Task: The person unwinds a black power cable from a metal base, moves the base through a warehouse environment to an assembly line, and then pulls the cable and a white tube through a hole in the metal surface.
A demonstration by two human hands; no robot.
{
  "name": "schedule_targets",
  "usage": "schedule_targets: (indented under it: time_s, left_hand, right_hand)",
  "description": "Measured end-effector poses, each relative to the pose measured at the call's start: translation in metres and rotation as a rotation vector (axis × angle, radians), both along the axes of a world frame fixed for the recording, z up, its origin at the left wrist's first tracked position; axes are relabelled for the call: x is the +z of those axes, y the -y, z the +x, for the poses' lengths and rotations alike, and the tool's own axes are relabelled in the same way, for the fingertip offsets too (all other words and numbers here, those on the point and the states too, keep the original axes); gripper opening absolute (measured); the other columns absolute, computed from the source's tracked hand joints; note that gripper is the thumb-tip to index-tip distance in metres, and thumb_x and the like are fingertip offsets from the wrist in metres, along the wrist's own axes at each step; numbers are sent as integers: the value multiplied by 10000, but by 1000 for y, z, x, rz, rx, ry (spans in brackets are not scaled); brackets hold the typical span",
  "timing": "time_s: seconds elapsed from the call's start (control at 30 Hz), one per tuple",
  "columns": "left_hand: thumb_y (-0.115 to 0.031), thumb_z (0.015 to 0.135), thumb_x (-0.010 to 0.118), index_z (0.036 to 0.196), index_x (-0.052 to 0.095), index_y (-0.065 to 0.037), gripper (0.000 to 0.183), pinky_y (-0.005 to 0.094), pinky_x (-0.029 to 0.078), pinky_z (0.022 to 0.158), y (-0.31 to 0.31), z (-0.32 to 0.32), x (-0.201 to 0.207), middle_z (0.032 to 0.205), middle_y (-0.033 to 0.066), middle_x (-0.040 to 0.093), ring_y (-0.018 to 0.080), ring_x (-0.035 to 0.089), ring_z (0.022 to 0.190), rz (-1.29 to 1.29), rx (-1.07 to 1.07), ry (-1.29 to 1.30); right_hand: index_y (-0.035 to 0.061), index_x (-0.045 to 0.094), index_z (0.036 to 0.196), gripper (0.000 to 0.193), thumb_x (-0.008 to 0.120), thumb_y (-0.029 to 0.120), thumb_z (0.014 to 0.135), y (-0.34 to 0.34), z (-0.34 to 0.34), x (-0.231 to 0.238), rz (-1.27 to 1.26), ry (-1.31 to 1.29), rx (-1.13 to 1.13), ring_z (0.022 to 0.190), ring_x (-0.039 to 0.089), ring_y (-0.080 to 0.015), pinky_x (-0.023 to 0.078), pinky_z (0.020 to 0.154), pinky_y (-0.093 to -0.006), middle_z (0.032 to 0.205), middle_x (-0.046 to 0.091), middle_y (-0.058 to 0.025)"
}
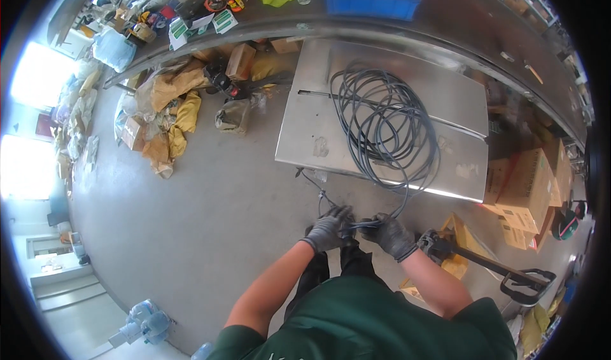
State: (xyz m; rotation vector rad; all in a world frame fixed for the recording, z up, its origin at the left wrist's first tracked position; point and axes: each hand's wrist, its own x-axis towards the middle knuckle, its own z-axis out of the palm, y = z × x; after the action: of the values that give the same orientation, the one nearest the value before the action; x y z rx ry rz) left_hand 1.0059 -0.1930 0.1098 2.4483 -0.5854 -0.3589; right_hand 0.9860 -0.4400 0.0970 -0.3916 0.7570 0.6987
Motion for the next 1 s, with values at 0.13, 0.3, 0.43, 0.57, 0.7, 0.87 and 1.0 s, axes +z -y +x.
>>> schedule_targets:
  time_s: [0.13,0.3,0.43,0.57,0.7,0.87,1.0]
  left_hand:
    - [-239,807,760,1113,751,-80,345,424,556,892,-21,-15,-87,953,196,755,351,723,977,-90,80,-429]
    - [-35,819,596,1068,734,-66,287,441,548,881,-107,-4,-49,983,219,731,393,695,957,127,26,-329]
    - [11,824,566,1123,722,-65,346,447,546,888,-179,22,-37,1027,227,721,410,683,973,-9,132,-130]
    - [12,865,567,1215,670,-41,369,459,551,872,-206,65,11,1085,223,707,431,672,976,-146,330,85]
    - [-42,860,595,1113,696,-126,285,521,540,792,-287,114,64,969,195,711,423,683,885,-40,366,455]
    - [-34,817,622,1050,687,-108,253,523,536,784,-361,129,151,965,192,708,419,675,878,254,389,479]
    - [9,804,613,1039,676,-94,264,507,535,791,-419,116,165,955,188,708,420,673,873,137,467,563]
  right_hand:
    - [93,691,898,229,741,316,882,-15,21,29,-35,39,-109,866,722,-359,584,716,-490,966,748,-180]
    - [112,680,846,228,720,334,874,28,54,90,-357,78,-216,686,666,-273,507,579,-429,849,728,-120]
    - [130,649,807,226,674,332,908,21,86,125,-492,160,-124,583,618,-253,475,520,-420,762,691,-73]
    - [131,621,796,230,647,315,931,11,122,145,-558,192,-214,550,597,-236,464,490,-391,713,656,-61]
    - [141,608,836,190,643,299,936,23,147,156,-549,315,-318,554,594,-215,449,472,-365,697,642,-47]
    - [186,647,760,157,686,270,887,62,124,135,-578,280,-395,570,622,-203,466,498,-329,684,678,-9]
    - [171,635,805,158,651,259,936,83,116,118,-599,181,-573,516,599,-196,463,466,-368,625,634,-9]
